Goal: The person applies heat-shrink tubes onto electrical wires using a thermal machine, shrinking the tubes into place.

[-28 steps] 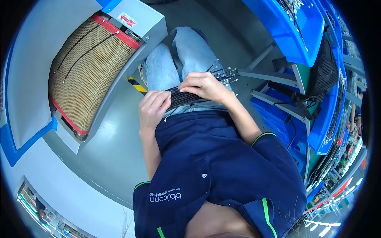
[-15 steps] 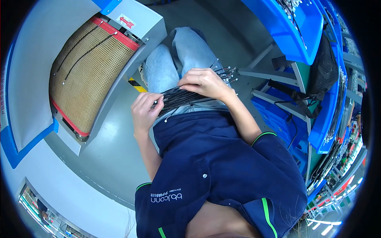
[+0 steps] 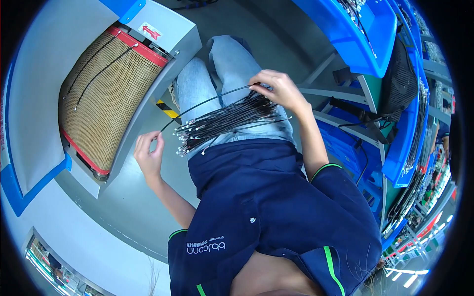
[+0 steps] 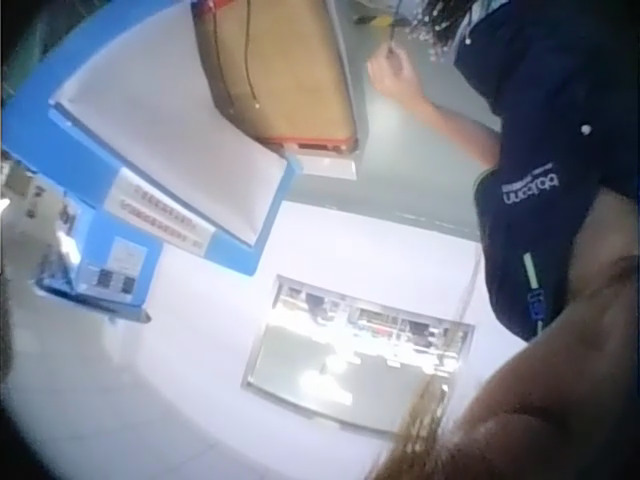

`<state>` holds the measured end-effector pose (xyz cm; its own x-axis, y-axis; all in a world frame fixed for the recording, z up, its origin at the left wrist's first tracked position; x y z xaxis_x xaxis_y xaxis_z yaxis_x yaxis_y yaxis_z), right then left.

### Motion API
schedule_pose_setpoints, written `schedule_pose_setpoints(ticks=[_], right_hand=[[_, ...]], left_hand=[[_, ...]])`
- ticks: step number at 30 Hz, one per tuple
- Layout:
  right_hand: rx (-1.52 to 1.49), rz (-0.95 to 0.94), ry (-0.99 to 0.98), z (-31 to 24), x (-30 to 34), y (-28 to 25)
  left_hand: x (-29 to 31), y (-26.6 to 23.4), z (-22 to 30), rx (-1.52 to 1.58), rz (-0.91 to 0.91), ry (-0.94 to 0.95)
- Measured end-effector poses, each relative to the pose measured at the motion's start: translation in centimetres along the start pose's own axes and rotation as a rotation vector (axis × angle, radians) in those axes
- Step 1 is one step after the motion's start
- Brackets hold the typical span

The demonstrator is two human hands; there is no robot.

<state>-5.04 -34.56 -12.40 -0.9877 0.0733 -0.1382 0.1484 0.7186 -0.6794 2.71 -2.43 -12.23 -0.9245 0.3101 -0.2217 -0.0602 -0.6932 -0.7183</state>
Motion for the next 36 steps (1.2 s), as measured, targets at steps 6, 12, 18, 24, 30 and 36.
schedule_pose_setpoints(ticks=[6, 12, 18, 24, 30, 36], right_hand=[[-0.086, 0.003, 0.066, 0.0, 0.0, 0.0], [-0.087, 0.002, 0.046, -0.8, -0.2, 0.1], [-0.092, 0.008, 0.039, -1.1, -0.3, 0.3], [-0.158, 0.005, 0.067, -1.4, -0.1, -0.1], [-0.170, 0.016, -0.012, -1.5, 0.0, -0.3], [-0.176, 0.003, 0.012, -2.3, -0.5, -0.1]], left_hand=[[0.3, -1.3, -1.1, -0.005, 0.056, -0.021], [0.6, -1.8, -1.8, -0.017, 0.049, -0.038], [0.4, -2.5, -2.0, -0.032, 0.063, -0.044], [0.3, -3.2, -1.5, -0.012, 0.092, -0.025], [0.1, -3.4, -1.3, -0.006, 0.088, -0.016], [-0.5, -3.8, -1.4, 0.002, 0.092, -0.011]])
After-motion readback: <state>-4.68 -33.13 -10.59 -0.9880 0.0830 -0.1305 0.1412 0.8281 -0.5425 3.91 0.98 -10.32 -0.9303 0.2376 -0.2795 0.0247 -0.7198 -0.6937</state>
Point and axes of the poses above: each hand's wrist, its own x-axis away from the middle knuckle, its own y-axis out of the palm, z = x × y, the point moved 8 cm from there along -x, towards the middle knuckle, and after that the axes turned 8 degrees about z, right-handed, at the moved point
